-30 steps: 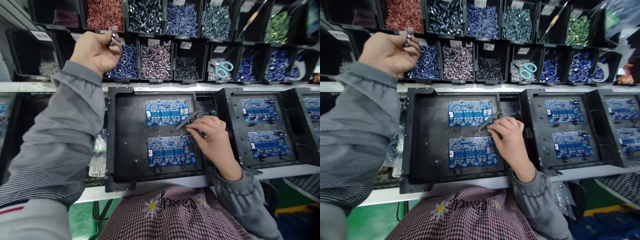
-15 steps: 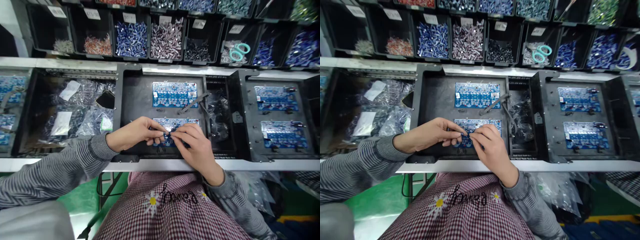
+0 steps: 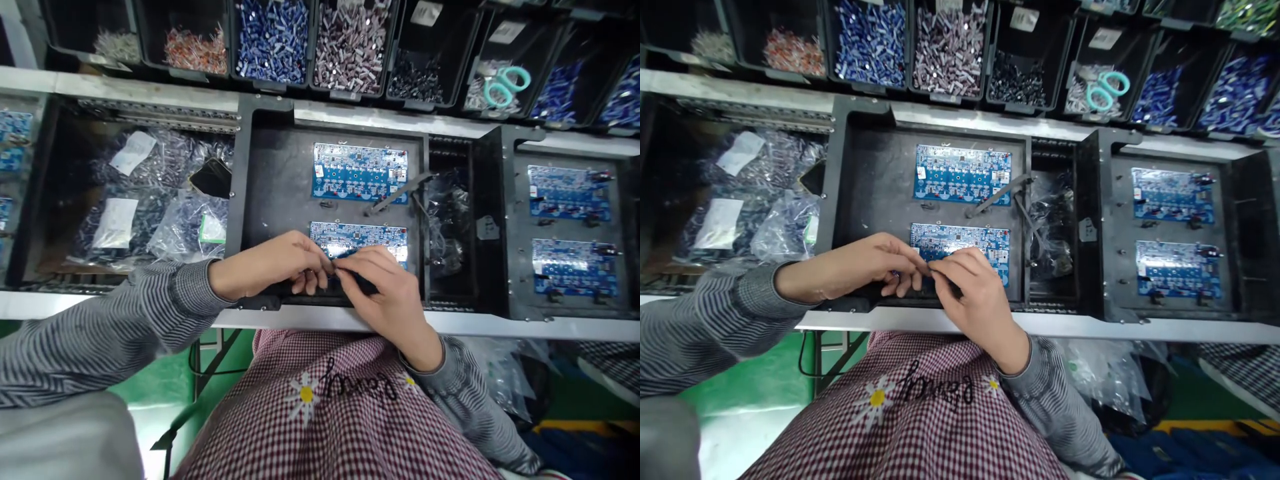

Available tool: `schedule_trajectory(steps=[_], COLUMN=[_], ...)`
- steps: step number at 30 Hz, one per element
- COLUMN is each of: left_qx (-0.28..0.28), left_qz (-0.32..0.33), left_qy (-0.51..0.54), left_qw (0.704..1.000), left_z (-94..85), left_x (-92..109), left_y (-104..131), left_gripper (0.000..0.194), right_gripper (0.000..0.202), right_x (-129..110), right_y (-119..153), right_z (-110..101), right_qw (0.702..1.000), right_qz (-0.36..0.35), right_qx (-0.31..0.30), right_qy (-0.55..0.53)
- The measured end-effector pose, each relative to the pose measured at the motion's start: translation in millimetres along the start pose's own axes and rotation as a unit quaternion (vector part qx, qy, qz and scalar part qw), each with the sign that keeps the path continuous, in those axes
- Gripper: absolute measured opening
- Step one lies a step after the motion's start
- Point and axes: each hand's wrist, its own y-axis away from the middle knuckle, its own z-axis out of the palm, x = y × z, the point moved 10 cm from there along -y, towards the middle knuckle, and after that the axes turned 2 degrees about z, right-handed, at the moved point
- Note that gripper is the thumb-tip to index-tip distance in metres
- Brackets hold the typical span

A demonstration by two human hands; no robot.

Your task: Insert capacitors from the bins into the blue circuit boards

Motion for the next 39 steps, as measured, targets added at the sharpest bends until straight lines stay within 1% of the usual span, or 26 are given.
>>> schedule_trajectory(steps=[2,5,8,11,15,18,22,25,27,29,31,33,35,37,39], left_qx=[0.011,0.046,0.072,0.073,0.045,0.055,0.078,0.086,0.079,0.055,0.038,0.040,0.044,0.044,0.058], left_qz=[0.012,0.011,0.025,0.050,0.022,0.011,0.034,0.032,0.018,0.004,0.007,0.017,0.021,0.015,0.005], left_qy=[-0.022,-0.075,-0.147,-0.195,-0.165,-0.179,-0.211,-0.198,-0.170,-0.131,-0.094,-0.066,-0.045,-0.031,-0.023], left_qw=[1.000,0.996,0.986,0.977,0.985,0.982,0.974,0.976,0.982,0.990,0.995,0.997,0.998,0.998,0.998], left_z=[-7.1,-19.0,-25.4,-24.2,-17.4,-17.2,-19.6,-20.4,-16.8,-6.8,3.8,9.6,11.8,11.6,7.1], left_x=[1,-2,-1,2,-6,-6,1,0,-2,-3,1,7,11,11,10], left_y=[1,3,5,5,4,5,7,6,5,4,2,2,1,-1,-3], left_gripper=[0.017,0.020,0.017,0.017,0.018,0.016,0.014,0.013,0.012,0.011,0.010,0.014,0.020,0.018,0.012], right_gripper=[0.019,0.019,0.016,0.015,0.015,0.014,0.017,0.021,0.020,0.019,0.017,0.015,0.013,0.011,0.011], right_x=[3,4,4,4,3,3,3,-2,-4,-6,-6,-1,8,15,19], right_y=[1,4,5,5,6,7,8,9,9,9,10,11,13,15,16], right_z=[0,2,4,6,8,10,11,12,8,0,-10,-17,-22,-23,-21], right_qw=[1.000,1.000,0.999,0.999,0.999,0.999,0.998,0.996,0.997,0.998,0.999,0.999,0.999,0.998,0.997], right_qz=[0.009,0.004,-0.002,-0.010,-0.015,-0.019,-0.037,-0.063,-0.062,-0.052,-0.039,-0.020,0.000,0.005,0.000], right_qx=[0.004,0.001,0.003,-0.001,-0.005,-0.012,-0.017,-0.024,-0.014,0.008,0.025,0.028,0.022,0.011,0.001], right_qy=[-0.004,0.030,0.047,0.042,0.040,0.046,0.058,0.055,0.039,0.015,0.003,0.015,0.043,0.069,0.081])
